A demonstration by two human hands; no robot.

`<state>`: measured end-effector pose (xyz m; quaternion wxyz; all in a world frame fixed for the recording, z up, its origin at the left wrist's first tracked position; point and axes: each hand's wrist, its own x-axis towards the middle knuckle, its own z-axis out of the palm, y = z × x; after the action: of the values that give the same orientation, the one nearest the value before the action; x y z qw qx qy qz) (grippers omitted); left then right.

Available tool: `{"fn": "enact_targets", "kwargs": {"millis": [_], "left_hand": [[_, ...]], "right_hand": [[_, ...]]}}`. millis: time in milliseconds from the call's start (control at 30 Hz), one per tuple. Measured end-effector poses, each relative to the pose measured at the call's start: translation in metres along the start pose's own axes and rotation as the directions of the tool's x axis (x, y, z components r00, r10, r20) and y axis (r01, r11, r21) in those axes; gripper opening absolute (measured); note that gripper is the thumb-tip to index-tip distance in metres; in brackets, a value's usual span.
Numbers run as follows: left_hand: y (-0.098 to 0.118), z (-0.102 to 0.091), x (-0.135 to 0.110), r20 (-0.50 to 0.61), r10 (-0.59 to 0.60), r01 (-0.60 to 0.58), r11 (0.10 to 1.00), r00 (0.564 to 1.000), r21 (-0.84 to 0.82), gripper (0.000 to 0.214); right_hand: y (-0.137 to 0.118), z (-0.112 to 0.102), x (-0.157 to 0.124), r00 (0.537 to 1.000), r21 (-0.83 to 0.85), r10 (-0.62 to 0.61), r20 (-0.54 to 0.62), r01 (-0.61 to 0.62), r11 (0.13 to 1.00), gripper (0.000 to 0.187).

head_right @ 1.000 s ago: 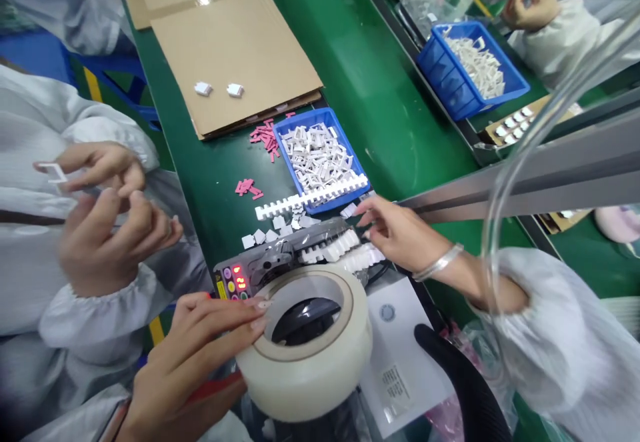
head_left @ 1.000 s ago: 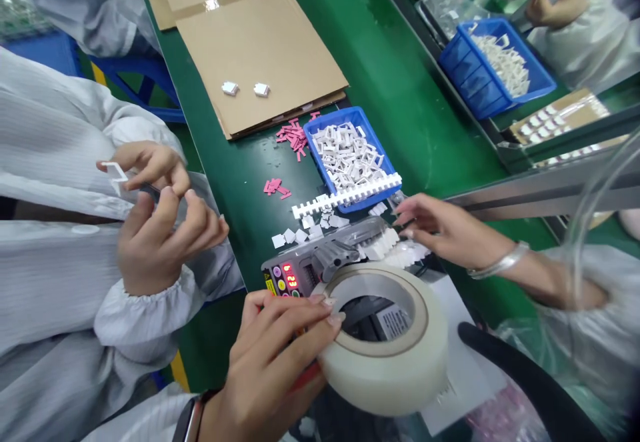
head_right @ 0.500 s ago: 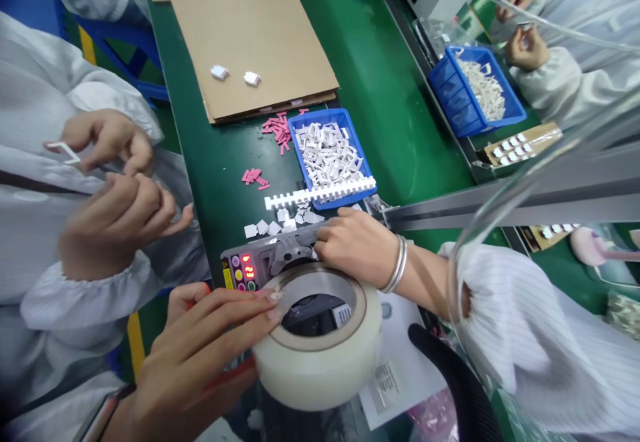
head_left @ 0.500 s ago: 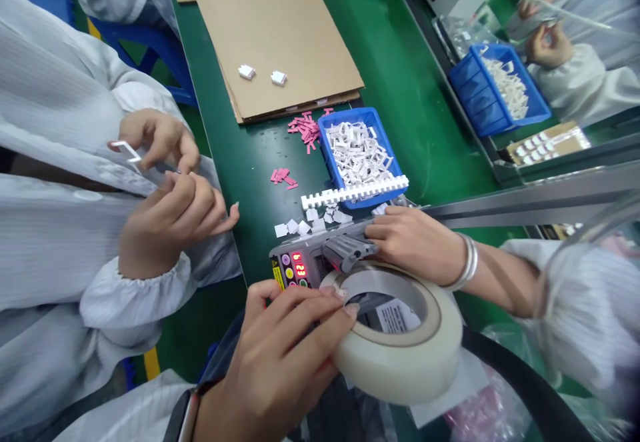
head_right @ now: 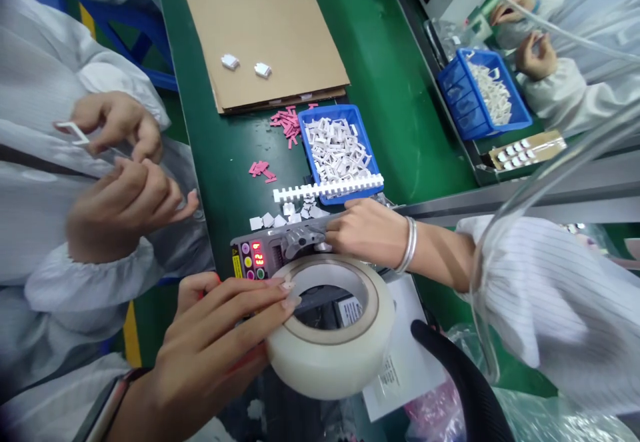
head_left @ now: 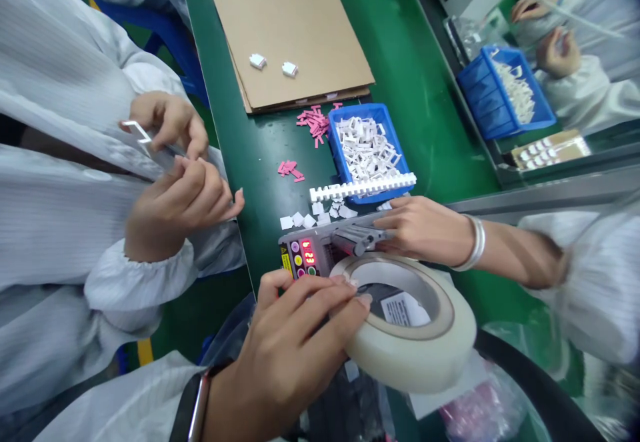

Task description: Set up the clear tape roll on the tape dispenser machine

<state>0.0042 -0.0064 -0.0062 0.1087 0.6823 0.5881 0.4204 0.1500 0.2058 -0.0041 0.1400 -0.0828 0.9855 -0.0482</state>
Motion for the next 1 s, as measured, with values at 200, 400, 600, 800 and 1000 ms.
{"fn": "enact_targets", "kwargs": {"millis": [200,400,600,800,1000], "left_hand": [[-0.002,0.0,0.0,0.007,0.02,-0.02,1.0,1.0,-0.002,0.017],[-0.002,0.003,-0.005,0.028,0.036,-0.037,0.999,0.999,0.007,0.019],[-0.001,0.001,-0.001,0.031,-0.01,0.011,1.0,0.999,-0.003,0.018],[0.0,0.003,0.001,0.013,-0.026,0.026,1.0,1.0,-0.01,0.016],[0.001,0.005,0.003,0.014,-0.051,0.051,0.998,0.999,0.033,0.016]], "right_hand": [[0.001,-0.006,-0.007,0.999,0.076,0.039,-0.026,-0.037,0.996,0.037],[-0.002,-0.006,0.0,0.997,0.111,0.024,-0.072,-0.016,0.994,0.043],[-0.008,-0.006,0.004,0.984,0.216,0.037,-0.174,0.002,0.976,0.049],[-0.007,0.005,0.005,0.974,0.395,0.125,-0.189,-0.041,0.918,0.048],[-0.008,-0.017,0.001,0.984,0.412,0.161,0.07,-0.176,0.894,0.027]]}}
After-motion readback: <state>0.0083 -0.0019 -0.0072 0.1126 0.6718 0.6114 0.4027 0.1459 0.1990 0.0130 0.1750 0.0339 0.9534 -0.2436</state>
